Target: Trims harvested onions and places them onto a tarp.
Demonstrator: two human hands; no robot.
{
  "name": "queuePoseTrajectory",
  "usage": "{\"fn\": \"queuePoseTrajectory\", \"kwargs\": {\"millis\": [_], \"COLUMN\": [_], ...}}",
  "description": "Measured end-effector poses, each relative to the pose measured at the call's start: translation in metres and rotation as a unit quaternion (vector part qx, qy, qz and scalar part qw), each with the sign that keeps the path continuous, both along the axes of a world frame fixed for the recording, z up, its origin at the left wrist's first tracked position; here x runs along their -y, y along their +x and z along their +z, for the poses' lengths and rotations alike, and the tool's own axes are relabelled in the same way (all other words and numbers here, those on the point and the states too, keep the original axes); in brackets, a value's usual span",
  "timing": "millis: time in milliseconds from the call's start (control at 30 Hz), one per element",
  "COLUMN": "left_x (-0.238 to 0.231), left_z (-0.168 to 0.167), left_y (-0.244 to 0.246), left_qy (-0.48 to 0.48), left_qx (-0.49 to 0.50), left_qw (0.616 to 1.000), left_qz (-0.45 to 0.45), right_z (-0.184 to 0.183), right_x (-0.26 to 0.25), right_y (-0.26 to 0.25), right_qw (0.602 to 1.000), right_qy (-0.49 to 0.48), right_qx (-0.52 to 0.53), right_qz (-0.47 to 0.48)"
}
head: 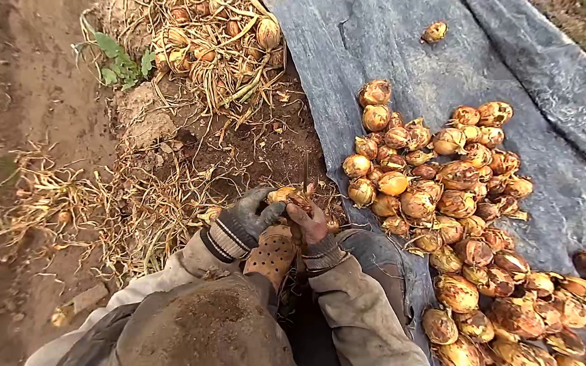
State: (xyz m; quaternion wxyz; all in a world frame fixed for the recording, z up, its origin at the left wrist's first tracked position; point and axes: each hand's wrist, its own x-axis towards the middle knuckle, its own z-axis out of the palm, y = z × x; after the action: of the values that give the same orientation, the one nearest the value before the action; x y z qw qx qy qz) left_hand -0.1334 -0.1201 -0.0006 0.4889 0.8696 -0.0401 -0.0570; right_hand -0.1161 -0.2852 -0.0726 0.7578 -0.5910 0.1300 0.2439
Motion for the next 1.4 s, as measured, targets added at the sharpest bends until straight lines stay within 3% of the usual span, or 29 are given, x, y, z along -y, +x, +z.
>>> {"fn": "queuePoseTrajectory", "kwargs": {"millis": [33, 100, 167, 233, 300, 333, 367, 400, 433, 467, 500, 533, 567, 600, 667, 700, 733, 800, 867, 967, 1067, 1167, 1233, 1333, 1400], "left_x": [-0.008, -0.015, -0.032, -0.068, -0.104, -0.112, -0.11, -0.132, -0.143, -0.141, -0.128, -0.107, -0.098, -0.104, -0.113, -0.122, -0.131, -0.132, -0.125, -0.106, -0.086, -0.062, -0.048, -0.036, -0.025], "left_z": [-0.027, -0.035, -0.045, -0.061, -0.073, -0.058, -0.028, -0.068, -0.093, -0.092, -0.064, -0.016, -0.001, -0.039, -0.027, -0.034, -0.044, -0.035, -0.019, -0.021, -0.03, -0.023, -0.015, 0.001, 0.011], "left_y": [0.0, 0.002, 0.002, -0.001, -0.013, -0.016, 0.0, -0.03, -0.04, -0.042, -0.036, -0.016, -0.011, -0.038, -0.019, -0.019, -0.024, -0.03, -0.038, -0.045, -0.036, -0.022, -0.011, 0.001, 0.016], "left_qy": [-0.057, -0.054, 0.056, 0.237, 0.38, 0.437, 0.453, 0.463, 0.444, 0.434, 0.433, 0.419, 0.418, 0.467, 0.396, 0.379, 0.377, 0.341, 0.213, 0.026, -0.06, -0.02, 0.043, 0.193, 0.246], "left_qx": [0.009, -0.085, -0.09, -0.087, -0.089, -0.169, -0.378, -0.181, -0.086, -0.077, -0.148, -0.332, -0.379, -0.159, -0.367, -0.388, -0.367, -0.316, -0.22, -0.042, -0.022, -0.025, -0.017, -0.062, -0.142], "left_qw": [0.998, 0.994, 0.993, 0.966, 0.92, 0.882, 0.799, 0.867, 0.892, 0.897, 0.889, 0.845, 0.825, 0.866, 0.837, 0.833, 0.84, 0.87, 0.935, 0.993, 0.998, 0.992, 0.983, 0.979, 0.945], "left_qz": [-0.016, -0.037, -0.05, -0.051, -0.038, -0.056, -0.115, -0.035, 0.007, 0.022, 0.011, -0.03, -0.021, 0.079, 0.083, 0.105, 0.133, 0.162, 0.177, 0.104, -0.005, 0.124, 0.176, -0.025, -0.161], "right_z": [-0.002, -0.003, 0.002, 0.01, 0.009, 0.007, 0.006, 0.006, 0.006, 0.002, -0.001, -0.003, -0.003, 0.0, 0.005, 0.004, 0.0, 0.001, 0.006, 0.015, 0.021, 0.01, -0.003, -0.016, -0.013], "right_x": [0.004, 0.015, 0.028, 0.048, 0.073, 0.082, 0.085, 0.081, 0.073, 0.062, 0.05, 0.038, 0.025, 0.013, -0.004, -0.01, -0.013, -0.017, -0.02, -0.022, -0.018, -0.014, -0.015, -0.013, -0.009], "right_y": [0.002, 0.008, 0.014, 0.028, 0.041, 0.043, 0.043, 0.042, 0.04, 0.037, 0.033, 0.027, 0.022, 0.017, 0.006, 0.002, -0.001, -0.001, -0.001, -0.004, -0.015, -0.011, -0.005, -0.006, -0.005], "right_qw": [0.998, 0.987, 0.97, 0.936, 0.902, 0.897, 0.901, 0.912, 0.926, 0.938, 0.953, 0.966, 0.976, 0.983, 0.992, 0.988, 0.977, 0.941, 0.922, 0.932, 0.979, 0.988, 0.974, 0.964, 0.984], "right_qy": [0.062, 0.151, 0.224, 0.299, 0.324, 0.304, 0.278, 0.242, 0.206, 0.177, 0.152, 0.131, 0.109, 0.082, -0.007, -0.073, -0.136, -0.217, -0.226, -0.15, 0.003, -0.036, -0.11, -0.12, -0.059], "right_qx": [-0.018, -0.048, -0.038, 0.011, 0.052, 0.058, 0.046, 0.014, -0.024, -0.059, -0.085, -0.103, -0.119, -0.129, -0.126, -0.097, -0.06, -0.014, 0.011, 0.066, 0.045, -0.031, -0.071, -0.048, -0.043], "right_qz": [-0.016, -0.035, -0.089, -0.185, -0.28, -0.315, -0.331, -0.331, -0.315, -0.291, -0.248, -0.196, -0.149, -0.098, 0.028, 0.093, 0.154, 0.26, 0.316, 0.322, 0.199, 0.147, 0.183, 0.232, 0.162]}}
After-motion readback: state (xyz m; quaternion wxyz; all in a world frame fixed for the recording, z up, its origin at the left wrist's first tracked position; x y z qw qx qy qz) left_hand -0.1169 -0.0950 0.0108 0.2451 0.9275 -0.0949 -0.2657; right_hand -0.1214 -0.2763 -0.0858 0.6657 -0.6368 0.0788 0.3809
